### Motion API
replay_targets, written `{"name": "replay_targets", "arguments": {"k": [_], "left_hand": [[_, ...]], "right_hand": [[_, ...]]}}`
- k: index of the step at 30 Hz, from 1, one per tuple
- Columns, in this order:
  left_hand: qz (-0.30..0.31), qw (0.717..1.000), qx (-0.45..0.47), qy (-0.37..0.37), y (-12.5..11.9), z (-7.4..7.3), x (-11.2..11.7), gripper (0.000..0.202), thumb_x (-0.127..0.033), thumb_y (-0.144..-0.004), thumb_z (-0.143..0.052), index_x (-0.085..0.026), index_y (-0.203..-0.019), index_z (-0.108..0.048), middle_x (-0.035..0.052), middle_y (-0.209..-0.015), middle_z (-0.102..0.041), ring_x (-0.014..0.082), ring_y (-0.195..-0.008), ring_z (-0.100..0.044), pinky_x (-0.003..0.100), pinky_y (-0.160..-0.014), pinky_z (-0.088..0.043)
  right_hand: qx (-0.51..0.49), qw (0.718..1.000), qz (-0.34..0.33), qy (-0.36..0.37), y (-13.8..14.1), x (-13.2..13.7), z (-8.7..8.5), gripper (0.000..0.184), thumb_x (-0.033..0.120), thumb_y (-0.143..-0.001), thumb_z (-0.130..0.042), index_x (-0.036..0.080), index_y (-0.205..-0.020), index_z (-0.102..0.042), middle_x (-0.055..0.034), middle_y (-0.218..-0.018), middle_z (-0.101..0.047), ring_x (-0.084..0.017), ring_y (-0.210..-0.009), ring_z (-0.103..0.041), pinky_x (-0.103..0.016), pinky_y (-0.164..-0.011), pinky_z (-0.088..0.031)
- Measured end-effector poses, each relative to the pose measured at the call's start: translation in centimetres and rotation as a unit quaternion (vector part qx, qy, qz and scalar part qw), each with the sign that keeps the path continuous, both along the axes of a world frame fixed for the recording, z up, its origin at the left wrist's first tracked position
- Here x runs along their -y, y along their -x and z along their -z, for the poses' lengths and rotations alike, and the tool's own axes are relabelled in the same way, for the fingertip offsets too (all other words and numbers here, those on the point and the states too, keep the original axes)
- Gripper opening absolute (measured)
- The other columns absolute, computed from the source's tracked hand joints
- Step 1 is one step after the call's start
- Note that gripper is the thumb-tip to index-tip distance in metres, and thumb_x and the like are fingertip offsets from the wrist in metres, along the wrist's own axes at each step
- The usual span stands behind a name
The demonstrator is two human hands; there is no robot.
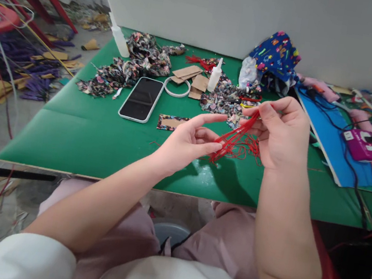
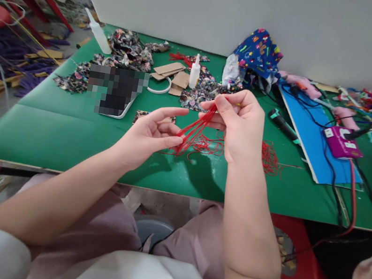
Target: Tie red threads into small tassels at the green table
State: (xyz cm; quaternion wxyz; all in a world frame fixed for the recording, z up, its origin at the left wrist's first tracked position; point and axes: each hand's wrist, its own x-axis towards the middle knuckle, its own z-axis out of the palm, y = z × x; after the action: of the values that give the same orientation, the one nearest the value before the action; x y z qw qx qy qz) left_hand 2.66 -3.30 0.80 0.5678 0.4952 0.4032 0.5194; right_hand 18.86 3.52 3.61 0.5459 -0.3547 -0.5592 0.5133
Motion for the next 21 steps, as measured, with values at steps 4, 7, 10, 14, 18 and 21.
{"name": "replay_targets", "arguments": {"k": [4,7,10,14,18,21], "left_hand": [[-0.021,0.998,-0.046,-0.034,0.1,0.2,-0.2,0.044,-0.017,-0.074,-0.063,-0.021,-0.116,-0.053,-0.0009,-0.076,-0.061,0.0107,-0.073,-0.06,0.022,-0.066,-0.051],[-0.042,0.989,-0.12,-0.08,0.3,0.4,-0.3,0.038,-0.016,-0.077,-0.058,-0.022,-0.115,-0.055,0.0001,-0.079,-0.06,0.0114,-0.077,-0.059,0.024,-0.072,-0.049],[-0.067,0.968,-0.2,-0.133,0.5,0.4,-0.3,0.034,-0.015,-0.081,-0.052,-0.021,-0.114,-0.055,0.001,-0.082,-0.059,0.0115,-0.08,-0.057,0.025,-0.076,-0.047],[-0.085,0.952,-0.242,-0.168,0.7,0.4,-0.3,0.038,-0.012,-0.08,-0.05,-0.021,-0.118,-0.051,0.0009,-0.085,-0.06,0.0122,-0.084,-0.057,0.026,-0.081,-0.046],[-0.11,0.943,-0.257,-0.18,1.0,0.2,-0.2,0.039,-0.012,-0.077,-0.053,-0.022,-0.115,-0.051,0.0002,-0.085,-0.062,0.0123,-0.085,-0.059,0.026,-0.082,-0.047],[-0.13,0.935,-0.273,-0.184,1.2,0.0,-0.2,0.039,-0.012,-0.075,-0.055,-0.021,-0.114,-0.053,-0.0004,-0.083,-0.063,0.0123,-0.083,-0.061,0.025,-0.08,-0.047]], "right_hand": [[-0.004,1.0,-0.002,-0.004,0.0,0.0,0.0,0.02,0.031,-0.076,-0.065,0.023,-0.076,-0.047,0.0053,-0.067,-0.068,-0.014,-0.06,-0.068,-0.025,-0.053,-0.055],[-0.004,1.0,-0.004,-0.007,0.0,0.1,-0.1,0.02,0.032,-0.077,-0.064,0.023,-0.076,-0.046,0.0042,-0.069,-0.07,-0.014,-0.057,-0.068,-0.025,-0.05,-0.054],[-0.003,1.0,-0.006,-0.008,0.1,0.2,-0.2,0.021,0.033,-0.077,-0.064,0.023,-0.075,-0.046,0.003,-0.069,-0.07,-0.015,-0.056,-0.067,-0.026,-0.05,-0.054],[0.003,1.0,-0.005,-0.016,0.2,0.3,-0.2,0.021,0.033,-0.077,-0.065,0.024,-0.075,-0.047,0.003,-0.07,-0.07,-0.014,-0.057,-0.067,-0.027,-0.052,-0.055],[0.015,1.0,-0.002,-0.02,0.3,0.4,-0.1,0.02,0.034,-0.076,-0.065,0.024,-0.075,-0.048,0.0047,-0.069,-0.07,-0.013,-0.06,-0.067,-0.025,-0.053,-0.055],[0.019,1.0,-0.004,-0.022,0.3,0.4,-0.1,0.019,0.034,-0.077,-0.064,0.024,-0.075,-0.048,0.005,-0.07,-0.07,-0.012,-0.061,-0.067,-0.024,-0.054,-0.054]]}}
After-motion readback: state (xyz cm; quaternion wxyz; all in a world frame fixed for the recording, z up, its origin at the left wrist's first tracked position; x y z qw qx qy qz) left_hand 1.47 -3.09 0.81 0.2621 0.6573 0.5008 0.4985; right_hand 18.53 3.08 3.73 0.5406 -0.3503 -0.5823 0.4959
